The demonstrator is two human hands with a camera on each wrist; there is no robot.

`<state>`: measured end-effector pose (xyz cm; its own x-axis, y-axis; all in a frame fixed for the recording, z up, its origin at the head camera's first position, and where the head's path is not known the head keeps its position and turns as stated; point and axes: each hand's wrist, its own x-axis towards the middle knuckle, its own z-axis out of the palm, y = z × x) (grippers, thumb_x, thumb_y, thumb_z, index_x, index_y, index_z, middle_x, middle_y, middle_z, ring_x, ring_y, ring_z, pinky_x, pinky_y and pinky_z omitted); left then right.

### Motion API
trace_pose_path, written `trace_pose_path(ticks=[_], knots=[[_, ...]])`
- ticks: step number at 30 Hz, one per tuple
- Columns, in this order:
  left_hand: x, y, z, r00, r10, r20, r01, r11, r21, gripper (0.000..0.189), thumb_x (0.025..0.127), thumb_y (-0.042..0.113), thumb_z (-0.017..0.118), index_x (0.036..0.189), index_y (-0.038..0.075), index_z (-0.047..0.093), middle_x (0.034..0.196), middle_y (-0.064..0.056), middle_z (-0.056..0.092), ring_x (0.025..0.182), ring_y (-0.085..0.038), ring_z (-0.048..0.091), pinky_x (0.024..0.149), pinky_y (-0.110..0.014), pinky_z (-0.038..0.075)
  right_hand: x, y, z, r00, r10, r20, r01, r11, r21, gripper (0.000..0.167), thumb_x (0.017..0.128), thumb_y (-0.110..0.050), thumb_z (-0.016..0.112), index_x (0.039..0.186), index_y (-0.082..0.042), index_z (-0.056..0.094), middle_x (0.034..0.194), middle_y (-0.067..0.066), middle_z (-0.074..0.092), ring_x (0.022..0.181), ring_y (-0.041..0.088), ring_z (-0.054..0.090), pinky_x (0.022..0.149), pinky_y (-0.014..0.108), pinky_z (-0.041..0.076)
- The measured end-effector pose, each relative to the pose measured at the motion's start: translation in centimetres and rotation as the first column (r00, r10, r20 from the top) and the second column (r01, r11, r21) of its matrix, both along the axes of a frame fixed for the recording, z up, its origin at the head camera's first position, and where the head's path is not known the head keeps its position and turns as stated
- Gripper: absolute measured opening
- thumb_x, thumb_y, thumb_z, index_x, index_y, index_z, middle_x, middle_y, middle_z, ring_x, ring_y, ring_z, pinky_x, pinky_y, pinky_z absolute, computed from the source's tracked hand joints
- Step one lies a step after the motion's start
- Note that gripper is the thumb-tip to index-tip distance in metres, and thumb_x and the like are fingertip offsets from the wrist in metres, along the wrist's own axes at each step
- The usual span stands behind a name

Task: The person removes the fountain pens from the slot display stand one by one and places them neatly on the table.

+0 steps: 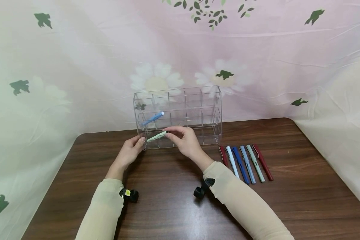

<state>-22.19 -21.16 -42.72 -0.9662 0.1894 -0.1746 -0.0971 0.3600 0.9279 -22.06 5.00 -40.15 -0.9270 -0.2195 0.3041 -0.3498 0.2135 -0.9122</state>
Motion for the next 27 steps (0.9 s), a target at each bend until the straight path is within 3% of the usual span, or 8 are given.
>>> trace_pose_path(ticks=[12, 27], knots=[[0.0, -0.1, 0.1, 1.000, 0.004, -0.010, -0.005, 1.000, -0.020, 0.063, 0.119, 0.032, 0.042, 0.167, -0.007, 0.028, 0.171, -0.032, 0.033, 0.154, -0.046, 0.044, 0.127, -0.051, 0.041, 0.5, 0.3, 0.9, 0.999, -0.009, -0.032, 0.006, 0.995, -0.103, 0.021, 0.100, -0.008, 0.077, 0.120, -0.001, 0.081, 0.117, 0.018, 0.081, 0.092, 0.006, 0.075, 0.078, 0.016, 0.060], [0.0, -0.1, 0.0, 1.000, -0.002, 0.003, 0.002, 1.000, 0.018, 0.065, 0.119, 0.031, 0.042, 0.168, -0.006, 0.024, 0.174, -0.031, 0.028, 0.156, -0.046, 0.041, 0.129, -0.051, 0.039, 0.9, 1.0, 1.0, 0.998, -0.017, -0.059, 0.005, 0.981, -0.195, 0.021, 0.100, -0.003, 0.077, 0.120, 0.003, 0.079, 0.116, 0.021, 0.081, 0.092, -0.002, 0.074, 0.085, 0.022, 0.066]])
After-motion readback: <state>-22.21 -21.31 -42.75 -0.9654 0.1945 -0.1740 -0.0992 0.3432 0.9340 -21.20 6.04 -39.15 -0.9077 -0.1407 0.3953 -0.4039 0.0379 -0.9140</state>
